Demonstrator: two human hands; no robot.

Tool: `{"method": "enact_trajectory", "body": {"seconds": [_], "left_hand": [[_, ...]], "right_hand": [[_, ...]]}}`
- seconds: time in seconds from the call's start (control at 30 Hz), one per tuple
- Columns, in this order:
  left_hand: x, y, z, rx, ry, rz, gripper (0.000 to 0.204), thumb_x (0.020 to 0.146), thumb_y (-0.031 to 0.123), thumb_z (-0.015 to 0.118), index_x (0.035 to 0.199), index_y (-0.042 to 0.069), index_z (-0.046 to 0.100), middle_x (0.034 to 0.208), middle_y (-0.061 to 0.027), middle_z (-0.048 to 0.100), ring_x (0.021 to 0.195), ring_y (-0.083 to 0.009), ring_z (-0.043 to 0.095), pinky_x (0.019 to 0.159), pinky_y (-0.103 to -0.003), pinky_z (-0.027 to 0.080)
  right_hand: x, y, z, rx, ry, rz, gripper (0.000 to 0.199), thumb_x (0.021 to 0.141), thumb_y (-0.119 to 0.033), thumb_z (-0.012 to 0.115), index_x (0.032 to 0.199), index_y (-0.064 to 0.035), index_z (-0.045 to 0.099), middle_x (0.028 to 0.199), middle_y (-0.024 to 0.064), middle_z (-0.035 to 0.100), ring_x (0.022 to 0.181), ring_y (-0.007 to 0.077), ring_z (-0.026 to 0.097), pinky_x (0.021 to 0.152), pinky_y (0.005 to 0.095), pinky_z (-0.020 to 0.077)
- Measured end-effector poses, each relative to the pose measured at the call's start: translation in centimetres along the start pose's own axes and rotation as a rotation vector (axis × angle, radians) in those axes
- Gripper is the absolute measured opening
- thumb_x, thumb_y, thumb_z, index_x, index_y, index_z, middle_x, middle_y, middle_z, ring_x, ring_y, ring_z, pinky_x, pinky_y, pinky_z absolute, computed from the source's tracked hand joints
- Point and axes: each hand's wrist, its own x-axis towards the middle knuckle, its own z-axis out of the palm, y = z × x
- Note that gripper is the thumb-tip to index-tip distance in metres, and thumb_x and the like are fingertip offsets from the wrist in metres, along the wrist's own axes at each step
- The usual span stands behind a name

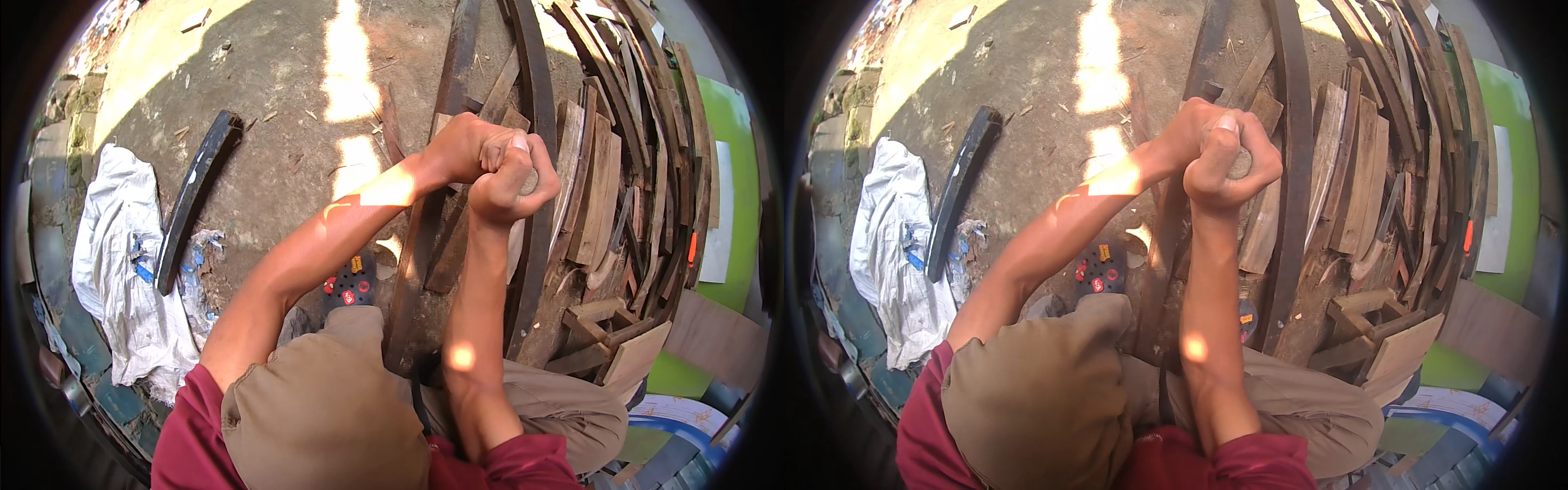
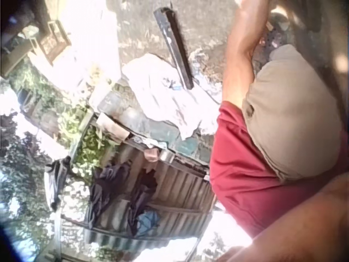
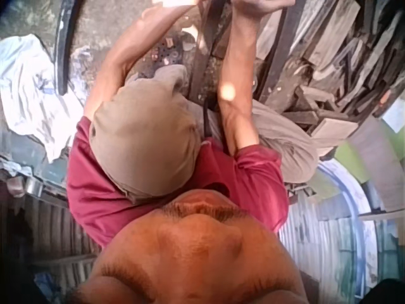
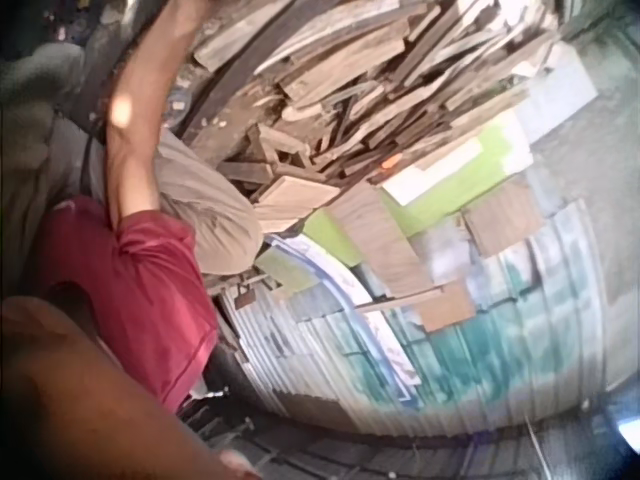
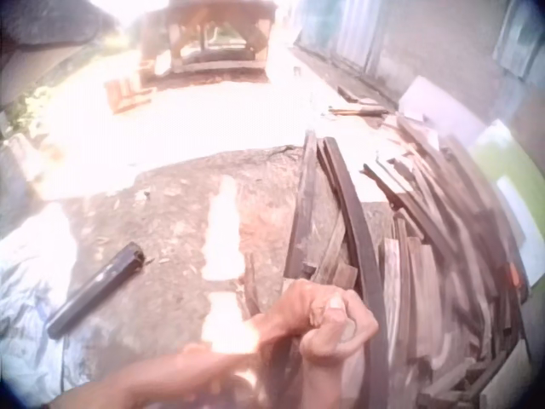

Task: The person sits on the ground and uses a hammer to strike a long metal strip, repeatedly adjusting its position. They then pick up a hand saw and begin cutting the metal strip.

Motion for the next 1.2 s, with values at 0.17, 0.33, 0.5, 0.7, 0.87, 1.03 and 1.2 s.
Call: {"method": "enact_trajectory", "body": {"seconds": [0.17,0.33,0.5,0.7,0.87,1.03,1.2], "left_hand": [[1.4,-0.9,0.4,0.036,-0.043,-0.078,0.018,0.074,0.024,0.074,0.077,0.012,0.062,0.074,-0.0136,0.066,0.07,-0.0388,0.064,0.057,-0.041,0.05],[3.5,-2.0,-0.2,0.1,-0.078,-0.127,0.019,0.071,0.023,0.074,0.072,0.009,0.062,0.073,-0.0164,0.066,0.071,-0.04,0.065,0.059,-0.042,0.051],[1.1,-0.9,-1.8,-0.212,0.22,-0.169,0.031,0.085,0.033,0.071,0.09,0.003,0.065,0.082,-0.0187,0.068,0.078,-0.041,0.068,0.067,-0.043,0.052],[0.9,-0.6,-2.1,-0.15,0.06,-0.209,0.028,0.081,0.03,0.072,0.082,0.003,0.064,0.08,-0.0182,0.068,0.076,-0.0406,0.066,0.067,-0.044,0.052],[2.3,-2.1,-3.3,0.078,-0.251,-0.061,0.026,0.067,0.027,0.078,0.074,0.006,0.065,0.073,-0.0178,0.066,0.075,-0.0426,0.065,0.064,-0.045,0.052],[4.3,-3.7,-4.5,-0.008,-0.499,-0.063,0.023,0.07,0.027,0.074,0.083,0.007,0.072,0.079,-0.0179,0.069,0.075,-0.0409,0.067,0.063,-0.044,0.052],[6.5,-3.4,-6.6,-0.18,-0.795,-0.084,0.031,0.072,0.025,0.073,0.097,0.007,0.076,0.085,-0.0191,0.072,0.079,-0.0401,0.069,0.067,-0.04,0.054]], "right_hand": [[2.0,1.3,-0.3,0.086,-0.007,0.003,0.029,0.087,-0.012,0.054,0.061,0.0005,0.049,0.057,-0.002,0.043,0.057,0.0069,0.04,0.051,0.0292,0.0309],[4.2,2.2,0.2,0.154,-0.041,0.051,0.032,0.092,-0.013,0.059,0.063,-0.0005,0.051,0.058,-0.0008,0.047,0.057,0.0067,0.041,0.052,0.0291,0.0335],[3.0,0.7,2.2,-0.027,-0.159,-0.102,0.036,0.094,-0.018,0.064,0.064,-0.0006,0.053,0.058,0.0005,0.051,0.059,0.0073,0.046,0.054,0.0278,0.0386],[1.1,1.4,1.7,-0.016,-0.069,-0.124,0.028,0.094,-0.018,0.065,0.077,0.0037,0.066,0.063,0.0027,0.06,0.064,0.0085,0.056,0.059,0.027,0.044],[1.3,0.7,-0.4,0.059,-0.227,-0.081,0.033,0.1,-0.01,0.054,0.069,0.0021,0.054,0.067,0.0013,0.054,0.062,0.0073,0.043,0.056,0.0266,0.032],[4.4,-1.0,-0.8,-0.069,-0.421,0.022,0.025,0.097,-0.009,0.061,0.075,0.0027,0.06,0.068,0.0058,0.057,0.063,0.0139,0.051,0.061,0.0289,0.042],[5.6,-1.7,-1.3,-0.196,-0.696,0.072,0.027,0.092,-0.018,0.074,0.075,-0.0008,0.063,0.073,0.012,0.06,0.068,0.0301,0.059,0.067,0.0367,0.0489]]}}
